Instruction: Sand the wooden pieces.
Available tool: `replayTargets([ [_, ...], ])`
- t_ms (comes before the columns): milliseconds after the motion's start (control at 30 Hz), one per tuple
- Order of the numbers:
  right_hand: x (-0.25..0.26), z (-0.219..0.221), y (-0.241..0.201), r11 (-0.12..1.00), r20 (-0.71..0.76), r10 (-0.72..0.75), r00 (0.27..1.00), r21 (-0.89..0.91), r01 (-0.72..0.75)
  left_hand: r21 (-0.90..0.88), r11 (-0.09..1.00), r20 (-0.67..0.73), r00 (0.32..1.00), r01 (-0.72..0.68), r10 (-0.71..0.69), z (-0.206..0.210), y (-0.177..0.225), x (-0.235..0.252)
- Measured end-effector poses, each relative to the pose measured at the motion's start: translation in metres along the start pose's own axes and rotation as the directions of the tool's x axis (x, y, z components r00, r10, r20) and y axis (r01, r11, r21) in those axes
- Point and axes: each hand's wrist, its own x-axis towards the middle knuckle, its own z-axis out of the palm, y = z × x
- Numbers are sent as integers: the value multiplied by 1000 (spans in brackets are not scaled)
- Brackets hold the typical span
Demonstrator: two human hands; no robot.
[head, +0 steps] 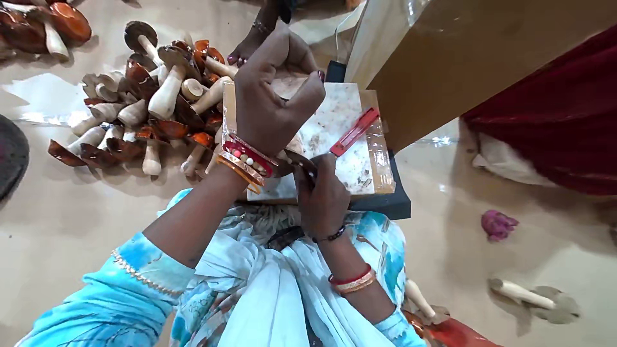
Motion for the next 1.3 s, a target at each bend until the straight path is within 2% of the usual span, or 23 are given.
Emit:
replayTargets([
  [67,15,-8,-4,997,105,47,993,57,-53,12,1000,0,1000,11,-11,-3,-6,6],
  [167,20,-21,3,906,282,185,941,323,-275,-19,1000,-6,1000,-10,10,-3,-13,8],
  [233,16,-28,6,857,279,250,927,383,-346,-30,999,-7,1000,-21,21,-4,-13,9],
  [267,16,-28,7,860,253,264,931,375,-346,-34,999,-11,1000,-20,20,-4,-12,9],
  [400,35,-3,11,878,110,162,981,438,-194,-38,999,-14,1000,-19,18,-3,-12,7],
  [433,37,0,8,874,112,149,983,449,-184,-39,999,-11,1000,-15,14,-3,-11,7],
  [500,36,10,1,880,114,172,978,429,-205,-46,999,-8,1000,-3,2,-3,-9,7],
  [600,41,41,0,908,-35,246,969,359,-218,-51,999,5,1000,-7,7,-2,-7,7],
  [700,34,38,-1,967,-95,191,977,188,-170,-50,999,10,1000,-1,1,-2,-7,5],
  [800,17,7,-8,993,27,94,995,63,-95,-76,997,14,1000,19,-18,-1,-5,6],
  [867,27,18,-6,996,1,85,996,39,-85,-69,997,17,999,33,-32,-2,-4,6],
  [933,39,38,0,995,-123,91,988,44,-86,-53,998,6,999,37,-37,-1,-5,6],
  [1067,19,37,1,997,-144,79,986,25,-76,-75,997,-4,1000,12,-13,0,-7,5],
  [1100,20,32,-1,998,-117,66,991,14,-65,-67,998,6,1000,21,-20,-1,-6,6],
  [1133,23,20,-6,998,-28,57,998,6,-57,-65,997,14,999,35,-34,-2,-5,7],
  [1167,28,1,-15,998,135,68,989,-16,-67,-74,996,20,999,48,-46,-2,-5,7],
  [1200,29,-11,-21,996,232,86,969,-23,-82,-76,996,23,998,56,-54,-3,-6,6],
  [1300,13,16,-6,1000,-12,2,1000,-4,-2,-74,997,19,1000,21,-20,-3,-8,6],
])
